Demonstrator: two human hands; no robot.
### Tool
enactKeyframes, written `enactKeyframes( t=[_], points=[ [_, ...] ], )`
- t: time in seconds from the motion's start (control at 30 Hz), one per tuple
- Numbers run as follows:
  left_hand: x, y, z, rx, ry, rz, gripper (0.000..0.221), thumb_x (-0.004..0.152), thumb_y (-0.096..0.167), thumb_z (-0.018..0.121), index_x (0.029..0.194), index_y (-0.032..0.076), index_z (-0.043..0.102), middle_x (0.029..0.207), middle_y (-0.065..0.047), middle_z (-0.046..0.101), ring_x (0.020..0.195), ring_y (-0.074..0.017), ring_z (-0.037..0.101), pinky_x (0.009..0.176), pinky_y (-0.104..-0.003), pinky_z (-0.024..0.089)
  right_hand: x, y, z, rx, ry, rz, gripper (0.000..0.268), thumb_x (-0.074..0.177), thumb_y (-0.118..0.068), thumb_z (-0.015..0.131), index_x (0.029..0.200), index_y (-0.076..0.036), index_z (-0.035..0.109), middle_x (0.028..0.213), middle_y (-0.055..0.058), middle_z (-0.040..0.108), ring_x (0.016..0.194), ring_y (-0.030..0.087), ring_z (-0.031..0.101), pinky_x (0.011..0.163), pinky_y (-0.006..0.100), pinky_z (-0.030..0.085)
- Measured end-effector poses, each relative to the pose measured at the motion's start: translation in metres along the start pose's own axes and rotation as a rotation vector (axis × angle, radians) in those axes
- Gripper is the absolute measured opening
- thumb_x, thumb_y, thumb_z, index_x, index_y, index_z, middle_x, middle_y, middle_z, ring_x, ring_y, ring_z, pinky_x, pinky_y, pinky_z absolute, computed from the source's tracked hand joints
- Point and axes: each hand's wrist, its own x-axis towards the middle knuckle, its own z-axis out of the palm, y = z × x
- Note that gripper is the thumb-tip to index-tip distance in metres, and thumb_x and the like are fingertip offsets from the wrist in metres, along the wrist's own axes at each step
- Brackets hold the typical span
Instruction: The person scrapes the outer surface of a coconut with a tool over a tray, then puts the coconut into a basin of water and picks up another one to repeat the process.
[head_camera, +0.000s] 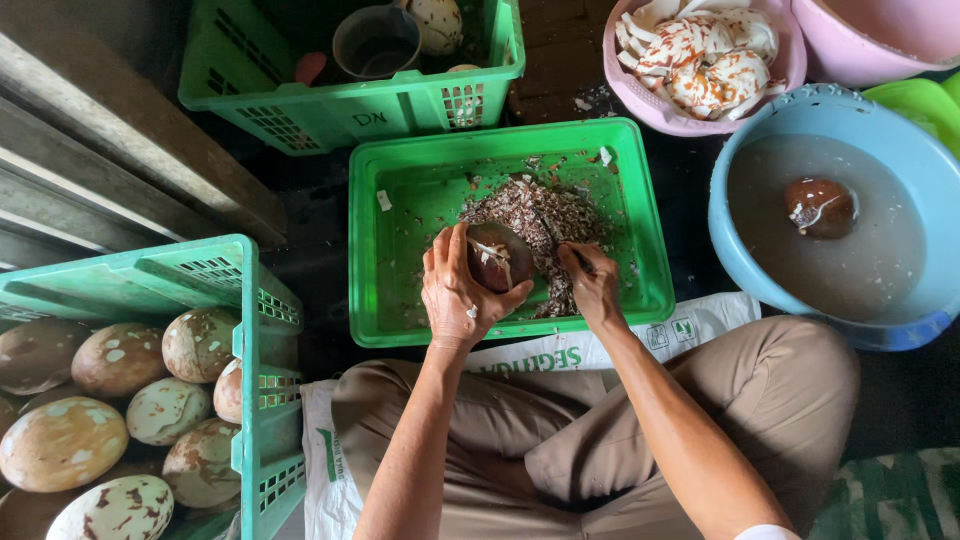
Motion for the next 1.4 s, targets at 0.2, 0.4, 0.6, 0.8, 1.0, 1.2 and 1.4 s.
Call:
enactKeyframes(
  t=[0.2, 0.4, 0.6, 0.8, 1.0, 1.2, 1.4],
  points=[
    [-0.001, -0.001, 0.0, -0.002, -0.006, 0.003, 0.112, 0.038, 0.05, 0.092, 0.135, 0.009, 0.055, 0.127, -0.013, 0.056, 0.114, -0.0393, 0.06, 0.095, -0.055, 0.054, -0.001, -0.002, 0.0, -0.01, -0.009, 0.017, 0.013, 0.097, -0.019, 0.074, 0.106, -0.012, 0.08, 0.096, 0.01, 0.074, 0.092, 0.017, 0.068, 0.089, 0.034, 0.052],
    [-0.001, -0.003, 0.001, -0.007, -0.002, 0.003, 0.112, 0.038, 0.051, 0.093, 0.136, 0.01, 0.054, 0.127, -0.013, 0.056, 0.115, -0.0388, 0.06, 0.096, -0.054, 0.054, 0.001, 0.006, -0.001, -0.021, -0.026, 0.009, 0.013, 0.098, -0.019, 0.074, 0.107, -0.013, 0.08, 0.098, 0.01, 0.074, 0.093, 0.018, 0.069, 0.089, 0.033, 0.052],
    [0.0, -0.001, 0.0, -0.01, -0.018, -0.004, 0.113, 0.038, 0.05, 0.092, 0.136, 0.009, 0.054, 0.128, -0.013, 0.055, 0.115, -0.0397, 0.06, 0.094, -0.057, 0.054, 0.002, 0.004, 0.0, -0.009, -0.019, 0.009, 0.012, 0.097, -0.018, 0.074, 0.107, -0.013, 0.08, 0.097, 0.01, 0.074, 0.091, 0.017, 0.069, 0.088, 0.033, 0.052],
    [-0.001, -0.003, 0.001, 0.007, -0.014, 0.015, 0.113, 0.039, 0.05, 0.093, 0.136, 0.009, 0.053, 0.127, -0.014, 0.055, 0.114, -0.0386, 0.06, 0.097, -0.053, 0.053, 0.001, 0.005, 0.001, 0.025, -0.022, 0.023, 0.011, 0.097, -0.016, 0.074, 0.106, -0.013, 0.08, 0.096, 0.01, 0.074, 0.09, 0.016, 0.069, 0.087, 0.033, 0.053],
    [0.01, 0.01, -0.018, 0.016, -0.112, 0.067, 0.118, 0.035, 0.054, 0.095, 0.133, 0.004, 0.052, 0.131, -0.02, 0.053, 0.118, -0.042, 0.057, 0.103, -0.052, 0.047, 0.001, -0.01, 0.001, 0.192, 0.02, 0.085, 0.011, 0.097, -0.011, 0.072, 0.104, -0.009, 0.079, 0.084, 0.008, 0.068, 0.069, 0.011, 0.059, 0.065, 0.026, 0.047],
    [0.02, -0.003, -0.001, 0.03, -0.185, 0.055, 0.122, 0.036, 0.057, 0.094, 0.138, 0.007, 0.05, 0.13, -0.017, 0.056, 0.115, -0.0417, 0.058, 0.095, -0.056, 0.052, -0.001, -0.086, 0.01, 0.053, -0.148, -0.35, 0.011, 0.095, -0.014, 0.073, 0.102, -0.007, 0.078, 0.098, 0.011, 0.07, 0.092, 0.021, 0.066, 0.082, 0.034, 0.053],
    [0.011, -0.008, 0.005, 0.088, -0.157, 0.045, 0.112, 0.04, 0.061, 0.088, 0.134, 0.008, 0.055, 0.121, -0.012, 0.06, 0.108, -0.037, 0.063, 0.088, -0.053, 0.057, 0.027, -0.08, 0.043, -0.117, -0.343, -0.562, 0.016, 0.097, -0.022, 0.068, 0.104, -0.01, 0.078, 0.099, 0.01, 0.068, 0.091, 0.024, 0.065, 0.083, 0.037, 0.053]
  ],
)
